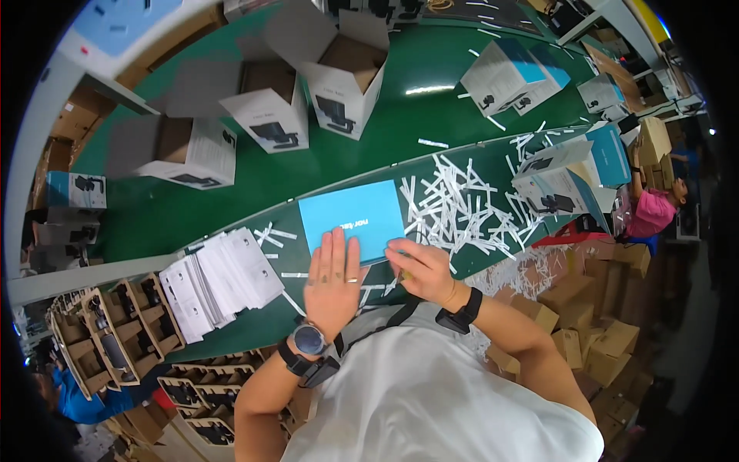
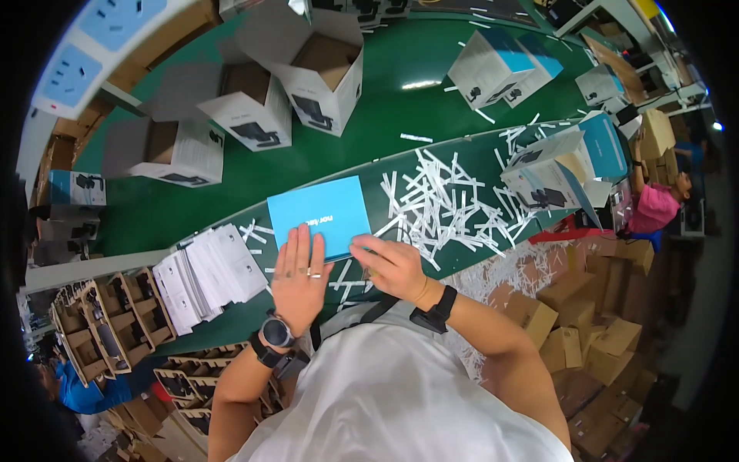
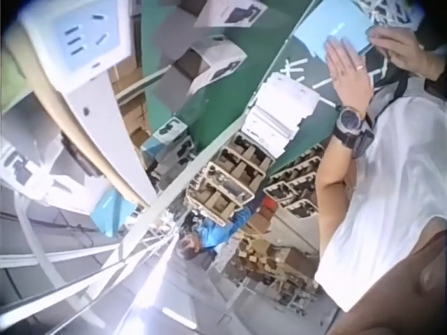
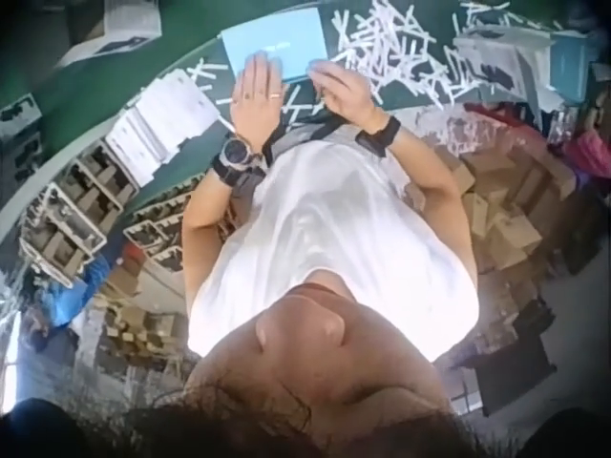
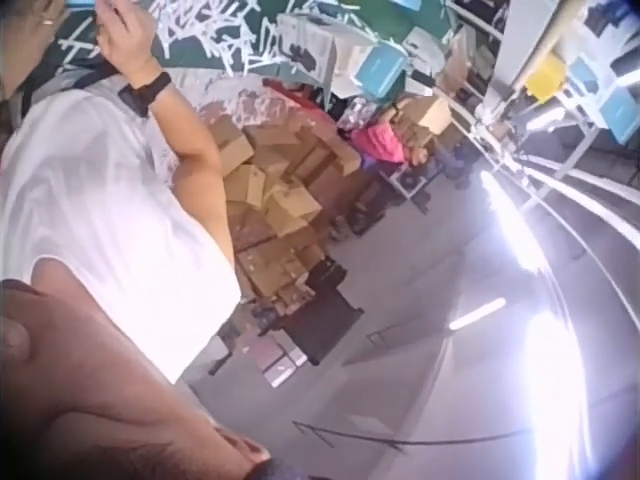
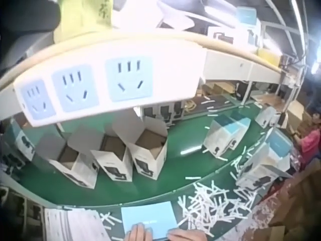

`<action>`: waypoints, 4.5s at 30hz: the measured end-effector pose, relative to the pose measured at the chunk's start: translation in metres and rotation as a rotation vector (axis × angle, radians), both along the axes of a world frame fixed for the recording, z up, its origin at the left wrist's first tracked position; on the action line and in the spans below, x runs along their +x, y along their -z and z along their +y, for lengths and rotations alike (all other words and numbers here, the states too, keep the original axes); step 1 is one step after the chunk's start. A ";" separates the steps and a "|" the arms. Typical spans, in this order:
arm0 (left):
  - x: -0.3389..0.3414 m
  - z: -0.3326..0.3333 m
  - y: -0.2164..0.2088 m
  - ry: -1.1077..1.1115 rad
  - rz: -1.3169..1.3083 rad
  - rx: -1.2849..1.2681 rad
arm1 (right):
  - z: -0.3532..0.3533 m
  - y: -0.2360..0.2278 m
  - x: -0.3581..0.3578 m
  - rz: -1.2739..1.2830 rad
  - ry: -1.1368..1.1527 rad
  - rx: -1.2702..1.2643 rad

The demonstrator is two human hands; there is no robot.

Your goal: The person places a manual into a white box, folds the inner flaps, and seals it with a sticker. They then slide the white box into a blue sleeve, apply another sticker to the sleeve, and set the package aside.

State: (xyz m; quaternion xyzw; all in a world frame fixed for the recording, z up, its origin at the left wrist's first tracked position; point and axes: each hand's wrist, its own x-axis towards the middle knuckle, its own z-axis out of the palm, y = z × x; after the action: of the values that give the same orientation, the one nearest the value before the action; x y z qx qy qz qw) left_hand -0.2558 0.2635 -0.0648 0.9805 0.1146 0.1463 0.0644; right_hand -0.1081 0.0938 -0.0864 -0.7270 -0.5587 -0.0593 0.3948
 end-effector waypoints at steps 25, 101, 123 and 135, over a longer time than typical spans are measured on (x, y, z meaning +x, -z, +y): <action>0.254 0.111 -0.090 0.205 -0.094 0.156 | -0.020 0.012 0.294 0.240 0.687 0.276; 0.032 -0.027 -0.020 0.102 -0.087 -0.084 | 0.023 -0.055 0.067 0.171 0.297 -0.108; 0.028 -0.028 -0.014 0.154 -0.126 -0.099 | 0.105 -0.064 0.028 -0.060 0.069 -0.229; 0.026 -0.025 -0.015 0.141 -0.208 -0.101 | 0.118 -0.066 0.014 0.005 0.053 -0.180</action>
State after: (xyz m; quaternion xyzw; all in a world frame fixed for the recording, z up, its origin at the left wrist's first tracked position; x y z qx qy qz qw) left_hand -0.2296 0.2384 -0.0493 0.9611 0.0453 0.2364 0.1353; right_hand -0.0944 0.2114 -0.0208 -0.7740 -0.5415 -0.0177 0.3276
